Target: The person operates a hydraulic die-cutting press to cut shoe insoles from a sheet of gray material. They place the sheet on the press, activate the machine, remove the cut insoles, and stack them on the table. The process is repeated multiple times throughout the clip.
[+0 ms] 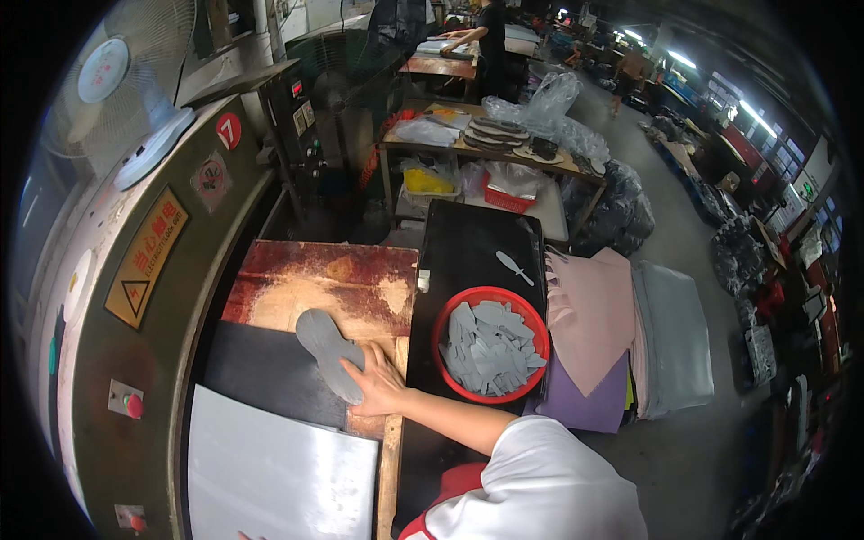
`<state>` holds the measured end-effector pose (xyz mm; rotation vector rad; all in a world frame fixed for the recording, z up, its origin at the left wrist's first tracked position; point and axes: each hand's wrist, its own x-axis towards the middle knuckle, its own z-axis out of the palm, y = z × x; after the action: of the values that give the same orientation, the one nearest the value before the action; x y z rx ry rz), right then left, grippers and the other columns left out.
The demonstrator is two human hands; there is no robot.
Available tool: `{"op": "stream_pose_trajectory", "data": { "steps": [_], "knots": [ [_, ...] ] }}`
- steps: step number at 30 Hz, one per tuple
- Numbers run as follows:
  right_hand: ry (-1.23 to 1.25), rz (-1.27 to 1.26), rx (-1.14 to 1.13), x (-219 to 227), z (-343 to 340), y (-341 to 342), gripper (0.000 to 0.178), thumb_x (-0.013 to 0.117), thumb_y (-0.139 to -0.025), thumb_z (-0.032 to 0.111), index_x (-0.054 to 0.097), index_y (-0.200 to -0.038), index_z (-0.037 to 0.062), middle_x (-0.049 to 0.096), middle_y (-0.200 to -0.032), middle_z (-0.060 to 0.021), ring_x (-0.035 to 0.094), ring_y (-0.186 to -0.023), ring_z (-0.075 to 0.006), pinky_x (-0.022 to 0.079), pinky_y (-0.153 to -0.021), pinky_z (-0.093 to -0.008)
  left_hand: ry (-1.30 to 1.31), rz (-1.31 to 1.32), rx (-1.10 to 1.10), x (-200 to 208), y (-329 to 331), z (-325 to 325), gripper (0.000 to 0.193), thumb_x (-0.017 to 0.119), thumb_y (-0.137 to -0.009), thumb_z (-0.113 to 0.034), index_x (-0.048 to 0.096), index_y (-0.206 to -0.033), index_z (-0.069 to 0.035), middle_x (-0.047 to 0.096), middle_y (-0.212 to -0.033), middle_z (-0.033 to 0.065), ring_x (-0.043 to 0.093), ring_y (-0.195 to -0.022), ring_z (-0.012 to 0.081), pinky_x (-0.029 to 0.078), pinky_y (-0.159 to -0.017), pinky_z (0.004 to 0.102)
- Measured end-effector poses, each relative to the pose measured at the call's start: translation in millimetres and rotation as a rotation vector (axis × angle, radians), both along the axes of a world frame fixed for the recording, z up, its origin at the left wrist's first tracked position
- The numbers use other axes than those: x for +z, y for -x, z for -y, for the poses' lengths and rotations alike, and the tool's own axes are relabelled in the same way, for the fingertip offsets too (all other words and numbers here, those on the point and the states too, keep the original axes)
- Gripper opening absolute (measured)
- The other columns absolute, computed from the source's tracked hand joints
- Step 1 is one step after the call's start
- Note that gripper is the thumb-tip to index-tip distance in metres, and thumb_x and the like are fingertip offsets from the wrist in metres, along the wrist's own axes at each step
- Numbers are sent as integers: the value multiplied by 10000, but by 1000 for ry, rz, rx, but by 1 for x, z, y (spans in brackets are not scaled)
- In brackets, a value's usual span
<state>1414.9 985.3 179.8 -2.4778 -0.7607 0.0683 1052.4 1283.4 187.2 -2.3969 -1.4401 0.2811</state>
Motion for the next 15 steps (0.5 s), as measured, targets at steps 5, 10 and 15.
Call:
{"op": "stream_pose_trajectory", "data": {
  "steps": [5,10,15],
  "knots": [
    [-106,11,-15,-14,4,0,915,801,-582,371,422,-1375,120,340,-1350,-329,342,-1240,-503,359,-1031,-531,92,403,99,-9,-19,12,606,610,-894,-283,385,-1434,-125,432,-1426,174,373,-1336,345,322,-1082,476],
    [-202,-97,14,-13,0,-11,864,846,-553,170,461,-1312,26,470,-1308,-156,460,-1227,-295,372,-1067,-395,104,520,168,-18,81,69,652,665,-845,-250,385,-1421,-128,330,-1453,236,308,-1363,375,220,-1101,585],
    [-396,-139,-42,19,-4,-9,588,804,-665,119,517,-1171,27,528,-1190,-135,496,-1104,-249,376,-1006,-362,41,453,277,-10,165,101,632,614,-880,-313,381,-1411,-62,303,-1488,205,267,-1400,341,168,-1116,596]
  ]
}}
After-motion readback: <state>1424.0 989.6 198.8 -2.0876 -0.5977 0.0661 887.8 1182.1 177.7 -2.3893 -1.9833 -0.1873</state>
